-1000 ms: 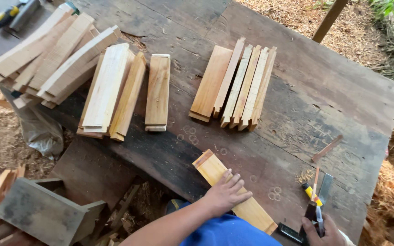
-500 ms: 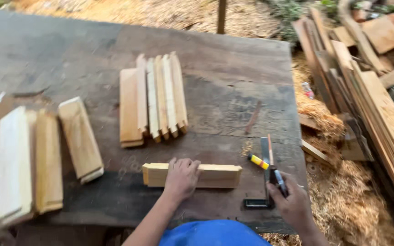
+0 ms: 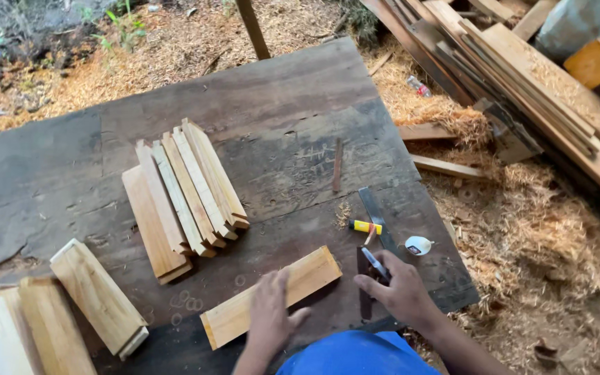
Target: The person marks lines on wooden pieces using a pen and a straight edge on a workshop table.
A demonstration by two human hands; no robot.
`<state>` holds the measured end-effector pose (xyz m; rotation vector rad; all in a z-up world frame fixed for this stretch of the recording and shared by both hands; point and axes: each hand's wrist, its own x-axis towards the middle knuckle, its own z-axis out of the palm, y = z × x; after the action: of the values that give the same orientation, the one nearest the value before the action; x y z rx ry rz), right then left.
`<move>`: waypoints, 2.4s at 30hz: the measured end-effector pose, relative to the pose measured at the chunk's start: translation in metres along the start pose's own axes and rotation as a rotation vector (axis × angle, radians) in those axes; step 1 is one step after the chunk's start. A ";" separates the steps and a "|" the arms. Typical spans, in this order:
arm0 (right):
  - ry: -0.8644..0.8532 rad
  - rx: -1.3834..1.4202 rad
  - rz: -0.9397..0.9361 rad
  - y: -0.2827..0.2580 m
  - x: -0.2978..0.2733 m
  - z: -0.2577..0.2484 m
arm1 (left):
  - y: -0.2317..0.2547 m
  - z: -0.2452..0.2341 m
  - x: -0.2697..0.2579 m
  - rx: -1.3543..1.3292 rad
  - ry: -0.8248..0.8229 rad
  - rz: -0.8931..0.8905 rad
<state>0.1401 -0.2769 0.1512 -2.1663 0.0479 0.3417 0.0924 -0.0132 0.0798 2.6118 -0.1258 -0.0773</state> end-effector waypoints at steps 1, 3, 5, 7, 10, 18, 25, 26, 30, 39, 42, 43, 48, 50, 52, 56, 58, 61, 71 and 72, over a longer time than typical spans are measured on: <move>0.005 0.012 0.008 -0.004 0.001 0.004 | 0.018 -0.002 0.002 -0.188 0.101 0.103; 0.003 0.006 -0.024 -0.014 0.001 0.013 | 0.051 -0.010 0.007 -0.450 -0.147 -0.023; -0.037 0.057 -0.034 -0.023 0.002 0.021 | 0.065 -0.017 0.009 -0.706 -0.400 -0.159; -0.076 0.103 -0.050 -0.026 0.003 0.015 | 0.065 -0.010 0.018 -0.587 -0.087 0.015; -0.158 -0.137 -0.005 -0.020 0.008 -0.009 | 0.021 -0.002 0.041 -0.482 0.032 -0.014; -0.116 -0.179 0.098 0.023 -0.004 -0.035 | -0.061 0.029 0.083 -0.235 -0.226 -0.189; -0.152 -0.158 0.169 0.036 -0.013 -0.027 | -0.054 0.047 0.069 -0.423 -0.058 -0.210; -0.172 -0.174 0.194 0.037 -0.011 -0.026 | -0.053 0.047 0.065 -0.423 0.022 -0.144; -0.202 -0.198 0.195 0.041 -0.004 -0.024 | -0.048 0.055 0.052 -0.340 0.225 -0.047; -0.174 -0.189 0.133 0.039 0.016 -0.023 | -0.043 0.065 0.047 -0.223 0.401 0.092; -0.173 -0.181 0.109 0.038 0.021 -0.022 | -0.042 0.062 0.048 -0.194 0.377 0.126; -0.176 -0.180 0.115 0.038 0.022 -0.021 | -0.041 0.061 0.048 -0.195 0.371 0.123; -0.192 -0.130 0.150 0.038 0.027 -0.019 | -0.035 0.057 0.049 -0.176 0.377 0.132; -0.177 -0.113 0.126 0.038 0.032 -0.018 | -0.035 0.057 0.051 -0.183 0.374 0.134; -0.167 -0.093 0.108 0.037 0.029 -0.015 | -0.034 0.056 0.047 -0.190 0.365 0.131; -0.062 0.017 -0.109 0.034 0.034 -0.011 | -0.035 0.057 0.050 -0.183 0.371 0.113; -0.034 0.036 -0.190 0.032 0.036 -0.010 | -0.036 0.057 0.049 -0.180 0.367 0.117; -0.045 -0.011 -0.143 0.032 0.038 -0.010 | -0.036 0.059 0.049 -0.186 0.358 0.112; -0.053 0.053 -0.154 0.034 0.038 -0.011 | -0.036 0.057 0.049 -0.167 0.351 0.110; -0.070 0.040 -0.135 0.034 0.038 -0.011 | -0.036 0.057 0.050 -0.164 0.355 0.113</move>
<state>0.1736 -0.3017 0.1200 -2.1042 -0.1300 0.3356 0.1401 -0.0159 0.0107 2.4058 -0.1341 0.3980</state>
